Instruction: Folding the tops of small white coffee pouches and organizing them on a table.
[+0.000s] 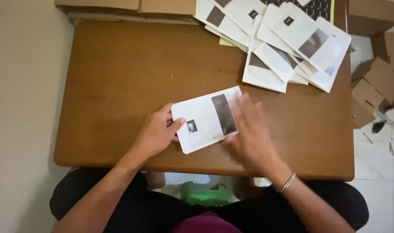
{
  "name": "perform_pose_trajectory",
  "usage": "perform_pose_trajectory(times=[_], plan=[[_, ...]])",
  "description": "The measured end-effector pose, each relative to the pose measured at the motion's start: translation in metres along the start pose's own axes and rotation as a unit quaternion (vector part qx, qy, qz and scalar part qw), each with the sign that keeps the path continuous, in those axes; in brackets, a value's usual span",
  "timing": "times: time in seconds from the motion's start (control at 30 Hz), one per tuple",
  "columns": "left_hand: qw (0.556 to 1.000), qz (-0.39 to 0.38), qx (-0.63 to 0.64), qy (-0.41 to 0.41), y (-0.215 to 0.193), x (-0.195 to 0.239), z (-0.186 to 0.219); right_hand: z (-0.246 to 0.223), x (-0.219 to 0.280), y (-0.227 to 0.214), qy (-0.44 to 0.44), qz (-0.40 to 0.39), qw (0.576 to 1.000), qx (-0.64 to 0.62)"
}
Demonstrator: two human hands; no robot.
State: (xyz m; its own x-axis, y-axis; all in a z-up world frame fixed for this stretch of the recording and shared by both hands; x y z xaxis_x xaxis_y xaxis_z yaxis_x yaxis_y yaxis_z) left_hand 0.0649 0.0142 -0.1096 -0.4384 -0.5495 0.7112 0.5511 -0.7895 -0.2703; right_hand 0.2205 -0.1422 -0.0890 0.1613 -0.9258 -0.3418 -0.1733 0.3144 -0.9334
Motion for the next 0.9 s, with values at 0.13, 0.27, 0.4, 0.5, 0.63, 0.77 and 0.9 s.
perform_pose_trajectory(times=[0.13,0.27,0.4,0.5,0.63,0.77,0.9], plan=[[0.998,0.023,-0.050,0.027,0.006,-0.004,-0.002,-0.055,0.010,0.037,-0.131,-0.018,0.978,-0.160],[0.997,0.051,-0.056,0.007,-0.008,-0.002,0.002,-0.003,0.017,0.036,-0.049,-0.041,0.994,-0.090],[0.996,0.059,-0.071,0.010,-0.010,0.001,0.006,0.029,0.024,0.014,0.048,-0.045,0.998,0.000],[0.995,0.052,-0.082,0.023,-0.002,0.003,0.007,-0.031,0.005,0.025,-0.032,-0.045,0.981,-0.188],[0.992,0.063,-0.101,0.042,-0.009,-0.002,0.008,-0.049,0.009,0.042,-0.086,-0.106,0.967,-0.214],[0.989,0.084,-0.114,0.046,-0.028,0.018,0.019,0.014,0.014,0.020,-0.005,-0.073,0.988,-0.134],[0.981,0.032,-0.151,0.116,-0.015,0.025,0.030,-0.006,0.014,0.034,-0.072,-0.055,0.985,-0.145]])
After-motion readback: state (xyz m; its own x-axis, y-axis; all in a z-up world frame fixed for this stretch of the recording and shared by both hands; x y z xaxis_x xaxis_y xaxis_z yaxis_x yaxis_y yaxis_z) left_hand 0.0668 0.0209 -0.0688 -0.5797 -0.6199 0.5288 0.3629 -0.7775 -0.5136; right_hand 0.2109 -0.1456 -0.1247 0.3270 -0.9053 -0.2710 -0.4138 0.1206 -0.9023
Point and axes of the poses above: each hand's wrist, its own x-axis away from the middle knuckle, its own y-axis out of the palm, z = x × y, the point moved 8 cm from there along -x, towards the middle knuckle, and after that the axes turned 15 degrees about -y, right-handed, at the moved point
